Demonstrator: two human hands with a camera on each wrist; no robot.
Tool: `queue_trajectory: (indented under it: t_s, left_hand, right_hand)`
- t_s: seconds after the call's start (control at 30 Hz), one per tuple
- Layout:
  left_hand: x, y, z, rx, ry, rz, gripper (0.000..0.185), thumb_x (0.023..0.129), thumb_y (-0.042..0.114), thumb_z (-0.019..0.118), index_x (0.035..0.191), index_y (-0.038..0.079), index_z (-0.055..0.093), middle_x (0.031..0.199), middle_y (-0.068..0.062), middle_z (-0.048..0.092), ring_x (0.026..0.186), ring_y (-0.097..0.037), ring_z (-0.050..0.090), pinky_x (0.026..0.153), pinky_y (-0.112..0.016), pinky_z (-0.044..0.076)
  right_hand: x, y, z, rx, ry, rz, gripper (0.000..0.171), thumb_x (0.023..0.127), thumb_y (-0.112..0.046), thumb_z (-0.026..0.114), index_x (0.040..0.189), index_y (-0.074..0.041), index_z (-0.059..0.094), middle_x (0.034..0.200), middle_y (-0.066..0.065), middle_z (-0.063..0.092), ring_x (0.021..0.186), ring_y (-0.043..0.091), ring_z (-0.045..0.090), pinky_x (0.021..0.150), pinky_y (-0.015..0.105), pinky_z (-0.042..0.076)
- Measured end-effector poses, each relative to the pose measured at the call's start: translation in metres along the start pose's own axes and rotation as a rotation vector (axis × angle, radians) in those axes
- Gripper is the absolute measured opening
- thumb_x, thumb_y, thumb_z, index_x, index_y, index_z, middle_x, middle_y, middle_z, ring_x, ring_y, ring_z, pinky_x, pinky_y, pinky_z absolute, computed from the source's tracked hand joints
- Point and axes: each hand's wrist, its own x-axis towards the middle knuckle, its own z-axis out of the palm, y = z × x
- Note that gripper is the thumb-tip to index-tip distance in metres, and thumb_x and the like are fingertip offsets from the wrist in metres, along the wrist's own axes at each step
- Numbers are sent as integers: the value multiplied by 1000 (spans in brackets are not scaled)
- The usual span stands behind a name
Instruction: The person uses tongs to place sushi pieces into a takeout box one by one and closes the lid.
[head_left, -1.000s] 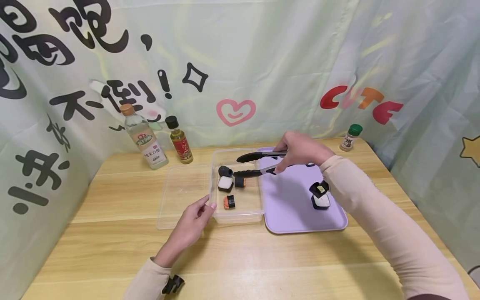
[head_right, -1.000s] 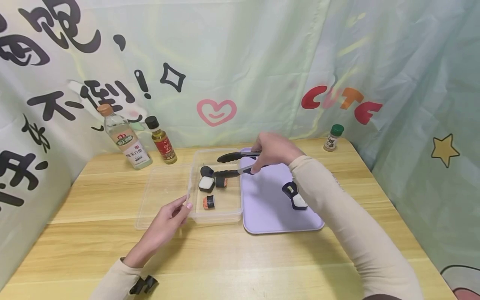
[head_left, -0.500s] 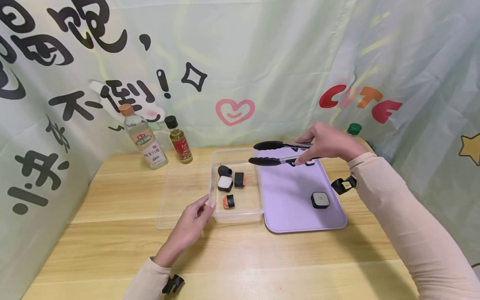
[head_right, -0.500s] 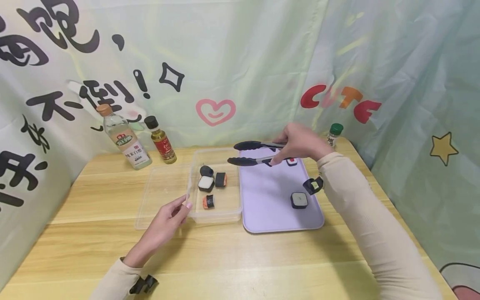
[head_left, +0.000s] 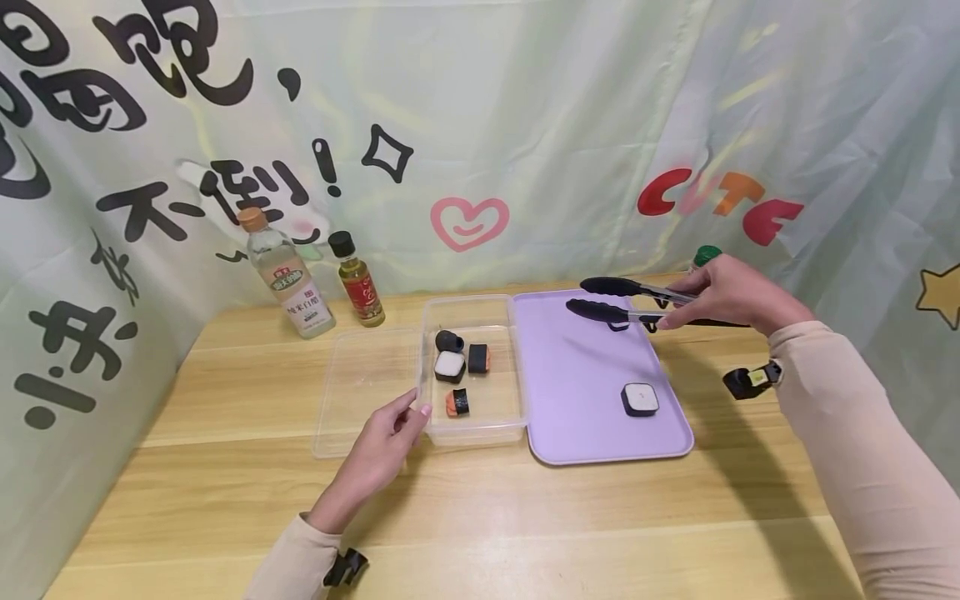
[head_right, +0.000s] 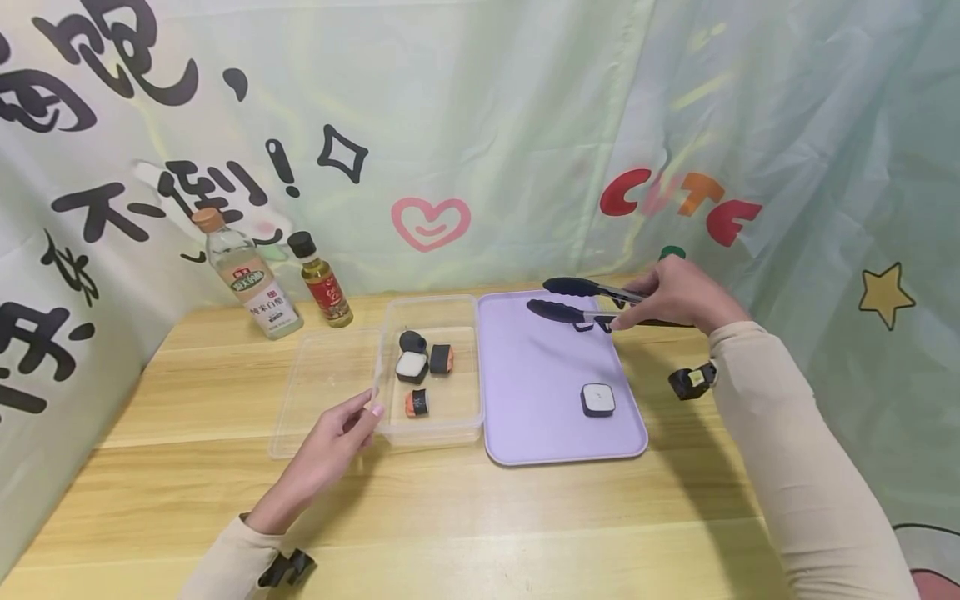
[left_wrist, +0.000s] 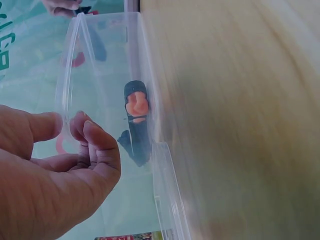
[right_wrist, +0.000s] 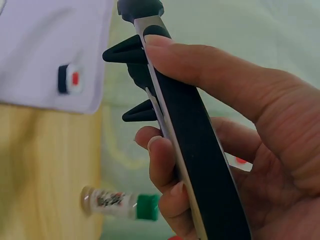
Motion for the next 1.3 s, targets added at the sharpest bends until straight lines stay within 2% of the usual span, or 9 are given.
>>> queue_trajectory:
  t_s: [0.13,0.27,0.37,0.43,0.67,0.93,1.1,1.3]
  left_hand:
    - [0,0,0,-1,0,-8,61,107,34,54,153,-3,40,77,-8,55,60,-14,43,50,-24,36]
    - [0,0,0,-10,-4,-4,62,106,35,54,152,-4,39,77,-8,54,60,-14,44,50,-25,36]
    - [0,1,0,-13,-5,1,61,106,34,55,152,-4,39,77,-7,54,60,-14,43,50,-25,35]
    - [-1,1,0,-13,-3,3,62,106,34,55,152,-4,40,77,-7,54,59,-14,43,50,-26,35]
    - [0,1,0,-1,-3,-5,60,107,32,55,152,-3,40,77,-6,54,60,-14,43,50,-25,35]
    - [0,0,0,5,-3,-4,61,107,34,54,152,-4,40,78,-10,55,60,-13,44,50,-25,36]
    - [0,-1,0,2,2,3,60,107,32,54,152,-5,40,78,-12,56,60,-14,45,49,-25,36]
    - [0,1,0,0,6,-7,57,107,29,55,152,-3,41,79,-13,57,60,-14,44,49,-24,36]
  right_hand:
    - [1,22,2,3,-10,21,80,72,-44,92,132,2,65,127,25,64,112,35,56,78,35,50]
    - [1,38,7,20,-21,48,83,73,-46,91,133,3,63,134,28,59,121,42,53,90,49,50]
    - [1,47,10,28,-32,63,86,73,-49,90,133,7,62,136,31,55,124,48,49,96,60,46]
    - [1,51,12,27,-31,74,87,72,-50,90,132,7,62,136,31,54,124,49,49,96,62,45]
    - [1,61,19,28,-13,90,84,74,-48,90,131,7,63,134,33,56,121,48,50,92,58,47]
    - [1,64,25,9,18,79,80,72,-45,91,126,8,66,125,29,64,108,37,56,77,35,47]
    - [2,65,26,9,14,87,82,72,-46,91,127,8,66,128,30,62,109,38,55,80,37,46]
    - [1,67,26,18,8,96,82,72,-47,91,127,8,65,129,32,60,113,42,54,85,48,49]
